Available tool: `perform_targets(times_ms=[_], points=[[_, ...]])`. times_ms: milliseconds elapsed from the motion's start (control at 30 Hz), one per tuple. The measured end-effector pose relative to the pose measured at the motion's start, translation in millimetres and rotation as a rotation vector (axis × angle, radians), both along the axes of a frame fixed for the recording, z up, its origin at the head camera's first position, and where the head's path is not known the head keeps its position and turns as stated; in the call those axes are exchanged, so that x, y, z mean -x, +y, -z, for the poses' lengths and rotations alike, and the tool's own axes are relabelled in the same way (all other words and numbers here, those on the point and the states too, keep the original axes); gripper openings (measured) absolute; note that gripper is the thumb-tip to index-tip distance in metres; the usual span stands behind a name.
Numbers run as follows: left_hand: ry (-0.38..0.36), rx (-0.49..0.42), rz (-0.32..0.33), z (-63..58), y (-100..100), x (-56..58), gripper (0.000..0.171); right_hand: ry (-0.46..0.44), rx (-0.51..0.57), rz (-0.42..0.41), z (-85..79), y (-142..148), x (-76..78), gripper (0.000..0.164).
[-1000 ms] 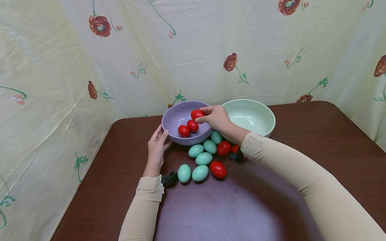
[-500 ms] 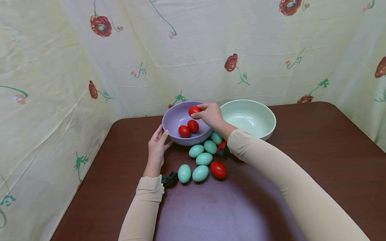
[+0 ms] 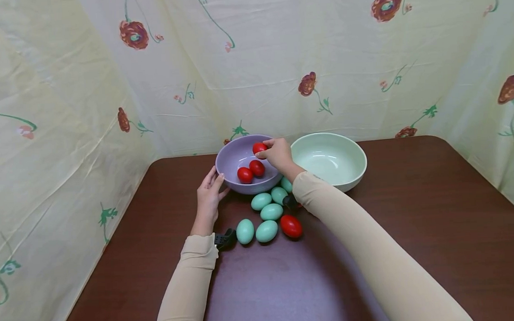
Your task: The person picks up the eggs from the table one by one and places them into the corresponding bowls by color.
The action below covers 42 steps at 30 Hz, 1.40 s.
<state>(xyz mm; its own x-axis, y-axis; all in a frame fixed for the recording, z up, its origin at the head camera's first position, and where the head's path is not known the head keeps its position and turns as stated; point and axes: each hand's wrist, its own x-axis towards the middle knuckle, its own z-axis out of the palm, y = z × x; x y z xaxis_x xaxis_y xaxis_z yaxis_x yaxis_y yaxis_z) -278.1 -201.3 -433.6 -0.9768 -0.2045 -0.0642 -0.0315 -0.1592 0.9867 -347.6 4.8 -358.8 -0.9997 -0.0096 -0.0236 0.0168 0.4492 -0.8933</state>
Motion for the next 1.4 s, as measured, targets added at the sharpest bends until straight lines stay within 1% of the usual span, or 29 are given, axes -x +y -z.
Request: perform_targets(times_ms=[133,233,433,600,767,933,1100,1267,1400], points=[[-0.004,-0.001,-0.002,0.7,1.1,0.0,0.058,-0.017,-0.038,0.003,3.3,-0.2,0.8,0.051],[0.002,0.001,0.000,0.1,1.8,0.2,0.058,-0.010,-0.065,-0.003,5.9,-0.7,2.8,0.051],[-0.010,0.018,-0.012,-3.0,3.0,0.9,0.057,0.016,-0.179,-0.051,9.8,-2.8,8.8,0.052],[-0.002,0.016,-0.002,-4.8,5.1,1.9,0.058,0.047,-0.282,-0.084,10.5,-1.5,12.5,0.050],[-0.007,0.020,0.007,-4.6,6.2,2.6,0.059,0.034,-0.345,-0.114,9.5,0.6,13.8,0.049],[-0.016,0.020,-0.003,-3.4,2.8,1.2,0.059,0.046,-0.426,-0.153,10.5,-3.6,13.2,0.048],[-0.022,0.024,-0.001,-0.8,0.4,0.2,0.060,0.033,-0.441,-0.180,11.5,-6.4,10.1,0.044],[-0.025,0.036,0.003,-1.1,-0.1,-0.5,0.060,0.008,-0.446,-0.207,11.1,-6.9,10.8,0.048],[-0.026,0.034,0.004,-2.0,0.2,-1.1,0.060,0.016,-0.473,-0.219,12.4,-7.3,12.7,0.048]])
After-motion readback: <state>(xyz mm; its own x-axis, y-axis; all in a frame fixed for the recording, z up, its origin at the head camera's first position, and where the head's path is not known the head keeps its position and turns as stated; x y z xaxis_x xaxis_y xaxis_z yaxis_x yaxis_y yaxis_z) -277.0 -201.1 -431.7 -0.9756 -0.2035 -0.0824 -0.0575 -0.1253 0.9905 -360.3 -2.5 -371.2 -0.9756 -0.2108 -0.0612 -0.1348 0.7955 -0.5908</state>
